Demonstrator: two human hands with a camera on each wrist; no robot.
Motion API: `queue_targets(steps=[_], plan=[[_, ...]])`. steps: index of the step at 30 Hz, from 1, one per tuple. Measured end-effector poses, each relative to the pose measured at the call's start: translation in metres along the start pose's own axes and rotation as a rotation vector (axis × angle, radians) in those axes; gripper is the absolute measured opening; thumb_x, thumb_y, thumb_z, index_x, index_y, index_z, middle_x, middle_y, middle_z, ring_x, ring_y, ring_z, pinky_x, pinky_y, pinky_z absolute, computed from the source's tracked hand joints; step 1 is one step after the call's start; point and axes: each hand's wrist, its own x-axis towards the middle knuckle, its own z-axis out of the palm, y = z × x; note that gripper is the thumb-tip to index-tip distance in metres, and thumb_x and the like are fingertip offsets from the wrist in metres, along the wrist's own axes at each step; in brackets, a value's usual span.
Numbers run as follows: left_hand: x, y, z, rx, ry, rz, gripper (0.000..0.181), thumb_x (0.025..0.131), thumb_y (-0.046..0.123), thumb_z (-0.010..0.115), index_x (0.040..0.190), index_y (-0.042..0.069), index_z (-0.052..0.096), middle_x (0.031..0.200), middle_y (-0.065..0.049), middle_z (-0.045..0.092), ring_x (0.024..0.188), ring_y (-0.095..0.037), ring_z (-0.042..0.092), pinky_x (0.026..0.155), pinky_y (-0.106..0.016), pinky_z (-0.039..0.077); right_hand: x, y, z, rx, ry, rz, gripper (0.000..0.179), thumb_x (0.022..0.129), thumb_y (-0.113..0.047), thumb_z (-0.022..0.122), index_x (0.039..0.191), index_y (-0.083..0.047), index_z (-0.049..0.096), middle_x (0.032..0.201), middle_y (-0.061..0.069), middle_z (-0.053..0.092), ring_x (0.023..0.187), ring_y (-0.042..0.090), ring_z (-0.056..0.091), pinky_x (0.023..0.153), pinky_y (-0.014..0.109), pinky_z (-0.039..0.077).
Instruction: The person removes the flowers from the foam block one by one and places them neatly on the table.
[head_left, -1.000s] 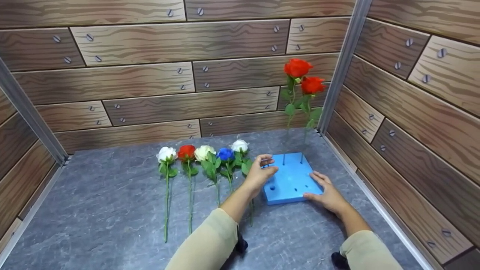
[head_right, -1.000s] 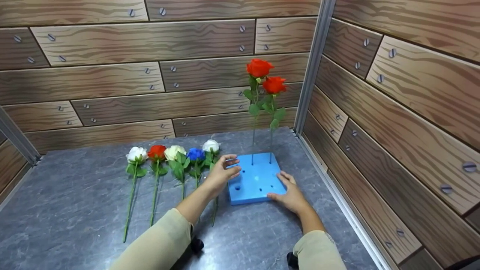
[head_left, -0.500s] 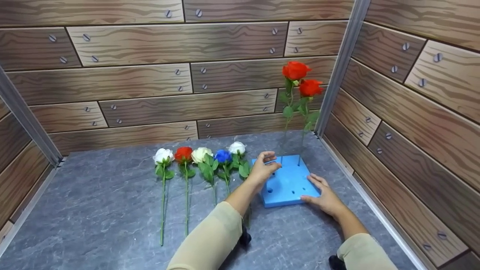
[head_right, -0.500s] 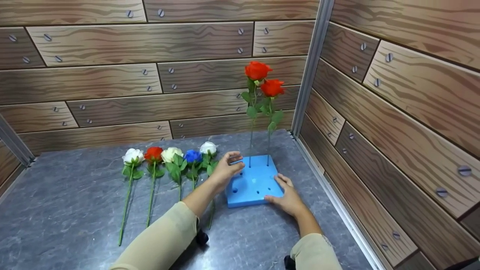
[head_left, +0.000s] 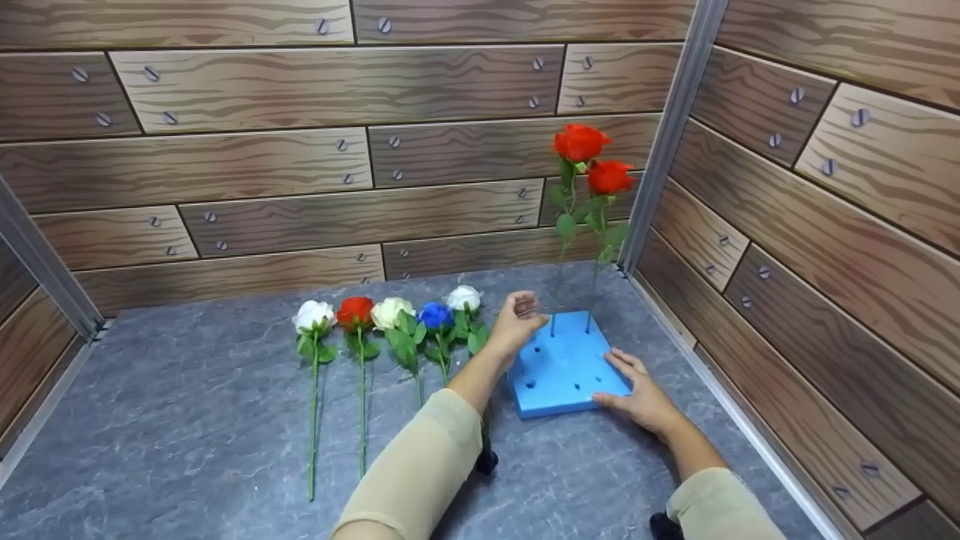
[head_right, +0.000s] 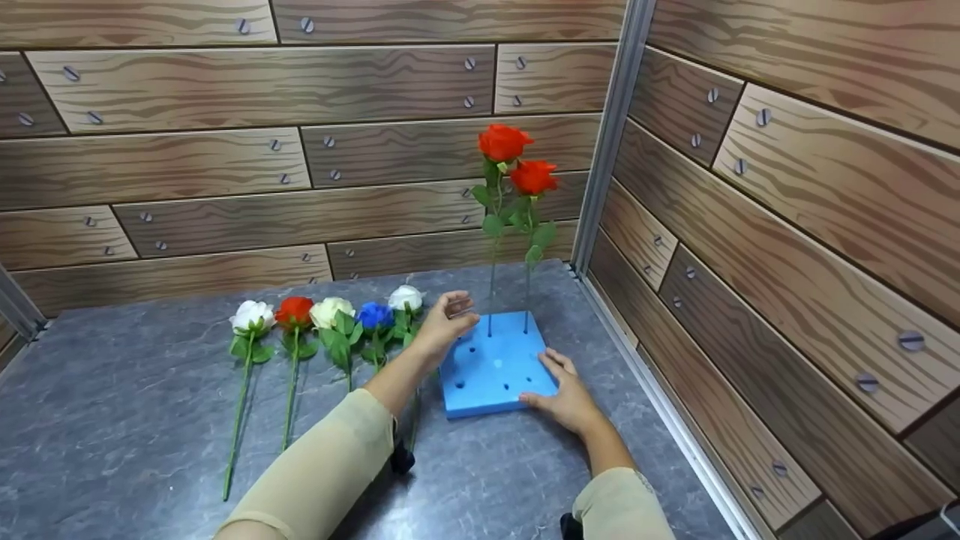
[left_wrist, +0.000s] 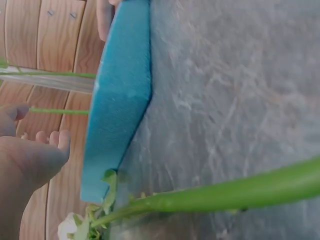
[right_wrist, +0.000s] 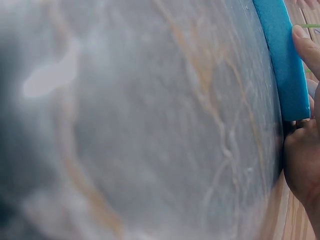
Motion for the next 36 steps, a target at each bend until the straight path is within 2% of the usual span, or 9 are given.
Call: queue_targets(steps=[7, 16, 20, 23, 27, 32, 36], plan=[[0.001, -0.012, 0.003, -0.139, -0.029, -0.060, 0.055, 0.093, 0.013, 0.070, 0.142, 0.015, 0.046, 0.147, -0.010, 0.048, 0.137, -0.027, 0.049, 0.114, -0.043, 0.047, -0.003, 0.000, 0.004, 0.022, -0.013, 0.012, 0.096, 0.082, -0.039, 0.083, 0.158, -0.012, 0.031, 0.168, 0.012, 0.014, 0.156, 0.044, 0.007, 0.124, 0.068, 0.010], [0.004, -0.017, 0.005, -0.133, -0.050, -0.074, 0.054, 0.095, 0.012, 0.067, 0.143, 0.015, 0.044, 0.152, -0.014, 0.042, 0.140, -0.028, 0.045, 0.116, -0.045, 0.044, 0.000, -0.004, 0.007, 0.034, -0.014, 0.014, 0.094, 0.082, -0.039, 0.083, 0.158, -0.015, 0.034, 0.168, 0.009, 0.016, 0.156, 0.043, 0.009, 0.124, 0.068, 0.011], [0.007, -0.020, 0.005, -0.146, -0.058, -0.068, 0.056, 0.095, 0.010, 0.067, 0.145, 0.013, 0.042, 0.150, -0.012, 0.044, 0.142, -0.028, 0.043, 0.115, -0.042, 0.045, 0.001, -0.005, 0.005, 0.028, -0.011, 0.014, 0.095, 0.081, -0.042, 0.083, 0.158, -0.017, 0.033, 0.168, 0.007, 0.016, 0.156, 0.042, 0.009, 0.124, 0.068, 0.011], [0.008, -0.023, 0.006, -0.160, -0.060, -0.065, 0.056, 0.097, 0.009, 0.064, 0.147, 0.011, 0.040, 0.151, -0.015, 0.043, 0.142, -0.028, 0.043, 0.115, -0.041, 0.046, 0.000, -0.003, 0.003, 0.025, -0.001, 0.016, 0.096, 0.080, -0.042, 0.084, 0.158, -0.017, 0.033, 0.168, 0.007, 0.017, 0.156, 0.041, 0.010, 0.124, 0.067, 0.012], [0.008, -0.026, 0.012, -0.120, -0.056, -0.063, 0.055, 0.098, 0.008, 0.063, 0.148, 0.010, 0.041, 0.152, -0.015, 0.044, 0.142, -0.027, 0.045, 0.114, -0.039, 0.047, -0.002, 0.000, 0.000, 0.017, 0.003, 0.016, 0.097, 0.081, -0.041, 0.084, 0.158, -0.014, 0.033, 0.167, 0.009, 0.017, 0.156, 0.043, 0.010, 0.124, 0.068, 0.012], [0.008, -0.027, 0.016, 0.002, -0.058, -0.029, 0.056, 0.098, 0.008, 0.062, 0.150, 0.009, 0.041, 0.155, -0.012, 0.046, 0.143, -0.026, 0.046, 0.112, -0.038, 0.048, -0.002, 0.000, 0.000, 0.023, 0.003, 0.017, 0.096, 0.081, -0.041, 0.083, 0.158, -0.015, 0.033, 0.167, 0.009, 0.017, 0.156, 0.042, 0.010, 0.124, 0.067, 0.011], [0.008, -0.026, 0.016, 0.093, -0.093, -0.029, 0.057, 0.100, 0.011, 0.059, 0.153, 0.011, 0.038, 0.156, -0.005, 0.046, 0.147, -0.025, 0.041, 0.116, -0.038, 0.045, -0.003, -0.001, 0.002, 0.022, -0.006, 0.036, 0.097, 0.081, -0.044, 0.083, 0.159, -0.015, 0.031, 0.168, 0.009, 0.015, 0.156, 0.042, 0.008, 0.124, 0.068, 0.011]])
